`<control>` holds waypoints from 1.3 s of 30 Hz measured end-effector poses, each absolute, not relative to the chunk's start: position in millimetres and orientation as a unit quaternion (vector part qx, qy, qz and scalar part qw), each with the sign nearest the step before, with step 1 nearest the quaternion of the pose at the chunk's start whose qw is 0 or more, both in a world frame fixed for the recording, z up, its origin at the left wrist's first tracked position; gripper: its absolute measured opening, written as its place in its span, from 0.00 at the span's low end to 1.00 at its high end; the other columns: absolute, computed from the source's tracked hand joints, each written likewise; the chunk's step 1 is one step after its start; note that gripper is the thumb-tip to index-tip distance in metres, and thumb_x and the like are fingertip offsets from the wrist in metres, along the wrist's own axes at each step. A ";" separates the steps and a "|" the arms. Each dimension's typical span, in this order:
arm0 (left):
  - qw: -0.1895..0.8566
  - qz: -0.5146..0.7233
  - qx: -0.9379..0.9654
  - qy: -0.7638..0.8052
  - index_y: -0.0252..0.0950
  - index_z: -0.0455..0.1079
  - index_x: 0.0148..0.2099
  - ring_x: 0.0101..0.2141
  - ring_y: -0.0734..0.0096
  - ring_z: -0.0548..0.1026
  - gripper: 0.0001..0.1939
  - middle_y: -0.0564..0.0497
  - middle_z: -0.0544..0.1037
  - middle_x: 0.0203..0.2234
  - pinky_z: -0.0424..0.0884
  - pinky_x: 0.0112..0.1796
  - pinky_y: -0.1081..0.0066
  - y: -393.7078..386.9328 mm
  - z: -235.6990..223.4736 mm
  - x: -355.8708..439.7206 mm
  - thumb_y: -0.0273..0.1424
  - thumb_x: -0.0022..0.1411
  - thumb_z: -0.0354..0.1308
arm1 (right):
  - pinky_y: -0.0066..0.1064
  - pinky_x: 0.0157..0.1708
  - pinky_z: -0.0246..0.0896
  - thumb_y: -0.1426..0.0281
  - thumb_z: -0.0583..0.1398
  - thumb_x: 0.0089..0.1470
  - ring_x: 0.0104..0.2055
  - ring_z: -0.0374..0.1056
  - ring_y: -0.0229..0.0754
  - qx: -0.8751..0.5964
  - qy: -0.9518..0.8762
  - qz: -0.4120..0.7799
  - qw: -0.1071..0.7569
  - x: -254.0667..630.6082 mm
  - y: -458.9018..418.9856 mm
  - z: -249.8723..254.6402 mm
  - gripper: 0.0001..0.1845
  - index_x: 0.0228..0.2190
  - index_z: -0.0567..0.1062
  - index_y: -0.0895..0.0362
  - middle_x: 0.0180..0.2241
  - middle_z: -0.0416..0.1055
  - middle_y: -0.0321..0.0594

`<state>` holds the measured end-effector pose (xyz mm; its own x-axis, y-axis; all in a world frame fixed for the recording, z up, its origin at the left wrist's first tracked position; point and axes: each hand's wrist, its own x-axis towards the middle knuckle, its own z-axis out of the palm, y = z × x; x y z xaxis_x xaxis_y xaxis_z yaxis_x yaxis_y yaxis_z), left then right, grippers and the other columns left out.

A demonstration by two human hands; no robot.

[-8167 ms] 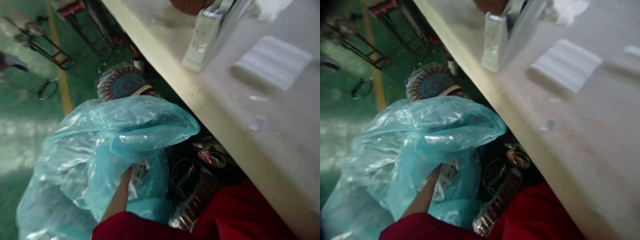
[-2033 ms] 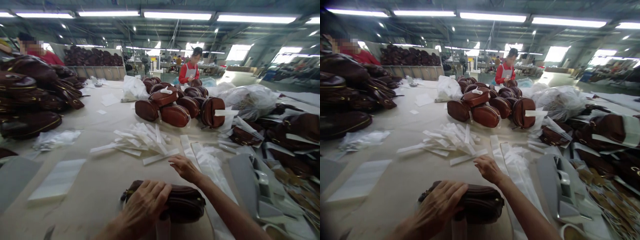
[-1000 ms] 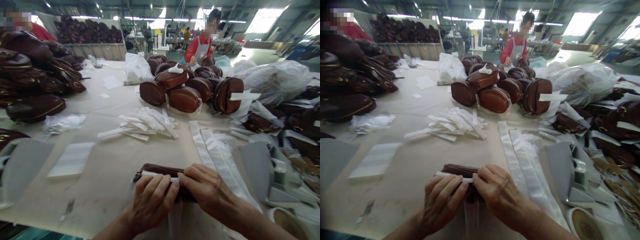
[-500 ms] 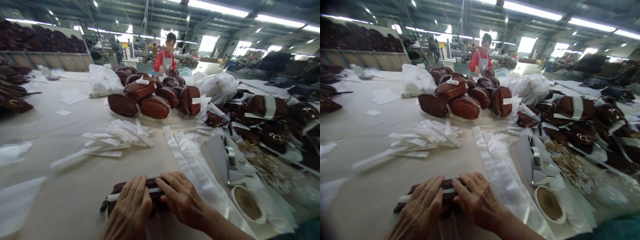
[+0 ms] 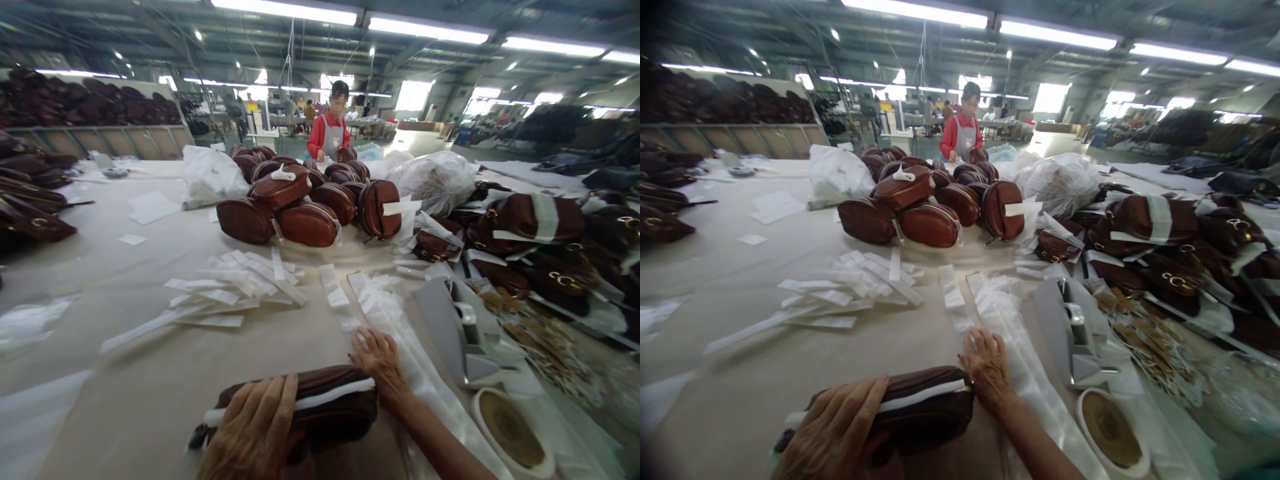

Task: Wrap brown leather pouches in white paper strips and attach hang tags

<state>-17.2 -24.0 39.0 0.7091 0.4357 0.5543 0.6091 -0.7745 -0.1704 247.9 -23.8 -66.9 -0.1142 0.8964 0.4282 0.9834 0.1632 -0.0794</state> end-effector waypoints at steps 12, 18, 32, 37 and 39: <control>0.161 -0.259 -0.908 -0.289 0.25 0.65 0.51 0.41 0.62 0.71 0.15 0.41 0.74 0.40 0.63 0.44 0.63 -22.8 41.3 -16.3 0.28 0.67 0.46 | 0.42 0.39 0.57 0.72 0.53 0.58 0.40 0.64 0.50 -0.678 -0.698 -0.166 0.161 244.0 -20.7 -69.2 0.11 0.41 0.72 0.60 0.38 0.72 0.49; 0.159 -0.263 -0.907 -0.288 0.25 0.65 0.52 0.40 0.62 0.71 0.16 0.41 0.75 0.40 0.63 0.44 0.63 -24.2 40.6 -14.9 0.29 0.67 0.47 | 0.37 0.34 0.54 0.78 0.53 0.56 0.33 0.62 0.45 -0.652 -0.722 -0.157 0.170 247.1 -11.4 -71.5 0.11 0.28 0.73 0.58 0.29 0.71 0.44; -0.555 -0.171 -0.637 -0.507 0.35 0.72 0.41 0.27 0.65 0.74 0.21 0.52 0.77 0.28 0.68 0.28 0.72 80.0 87.8 -49.9 0.46 0.52 0.58 | 0.41 0.51 0.52 0.70 0.51 0.61 0.52 0.62 0.47 -0.597 -0.768 -0.077 0.217 245.5 -80.9 -41.9 0.14 0.45 0.72 0.56 0.46 0.72 0.44; -0.680 -0.124 -0.548 -0.472 0.31 0.72 0.39 0.21 0.71 0.70 0.23 0.51 0.76 0.24 0.63 0.23 0.74 96.3 71.6 -7.0 0.44 0.46 0.64 | 0.41 0.50 0.54 0.70 0.53 0.59 0.48 0.66 0.46 -0.610 -0.760 -0.076 0.210 208.3 -101.3 -68.1 0.15 0.47 0.72 0.54 0.45 0.74 0.43; -0.701 -0.096 -0.544 -0.452 0.32 0.72 0.36 0.20 0.73 0.69 0.22 0.51 0.76 0.23 0.62 0.22 0.75 100.5 60.4 13.1 0.45 0.45 0.65 | 0.42 0.49 0.55 0.72 0.52 0.58 0.48 0.66 0.48 -0.611 -0.756 -0.090 0.219 189.0 -105.0 -81.3 0.17 0.48 0.71 0.53 0.44 0.74 0.42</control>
